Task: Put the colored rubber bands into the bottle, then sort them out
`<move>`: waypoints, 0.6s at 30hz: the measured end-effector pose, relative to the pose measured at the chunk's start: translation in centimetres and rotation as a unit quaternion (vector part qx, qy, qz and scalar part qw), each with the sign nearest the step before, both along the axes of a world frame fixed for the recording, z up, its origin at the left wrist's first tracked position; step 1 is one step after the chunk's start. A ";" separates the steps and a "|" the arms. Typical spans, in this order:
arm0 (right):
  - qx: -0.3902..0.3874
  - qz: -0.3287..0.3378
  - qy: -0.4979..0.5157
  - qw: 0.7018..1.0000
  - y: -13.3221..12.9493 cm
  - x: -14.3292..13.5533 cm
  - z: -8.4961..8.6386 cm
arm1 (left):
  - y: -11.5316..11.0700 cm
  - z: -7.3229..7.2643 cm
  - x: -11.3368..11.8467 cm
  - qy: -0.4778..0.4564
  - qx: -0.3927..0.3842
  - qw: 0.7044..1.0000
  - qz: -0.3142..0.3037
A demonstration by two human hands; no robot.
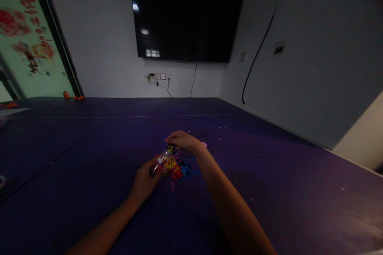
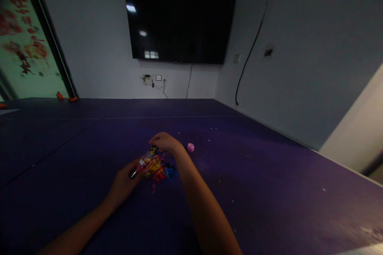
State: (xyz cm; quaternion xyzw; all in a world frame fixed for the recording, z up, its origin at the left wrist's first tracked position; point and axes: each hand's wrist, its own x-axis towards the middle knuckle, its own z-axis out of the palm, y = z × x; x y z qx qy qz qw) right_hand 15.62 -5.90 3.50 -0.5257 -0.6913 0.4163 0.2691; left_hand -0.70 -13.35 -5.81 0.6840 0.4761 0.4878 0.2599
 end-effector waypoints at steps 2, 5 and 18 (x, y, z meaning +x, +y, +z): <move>-0.001 0.003 -0.004 1.000 -0.4 -0.1 0.4 | -0.1 0.1 0.0 0.002 0.001 1.000 -0.007; -0.002 0.005 -0.007 1.000 -0.8 -0.2 0.9 | -0.1 0.1 -0.1 0.014 0.002 1.000 -0.006; -0.018 0.003 -0.006 1.000 -1.4 -0.4 1.6 | -0.3 0.5 0.0 0.004 -0.022 1.000 -0.016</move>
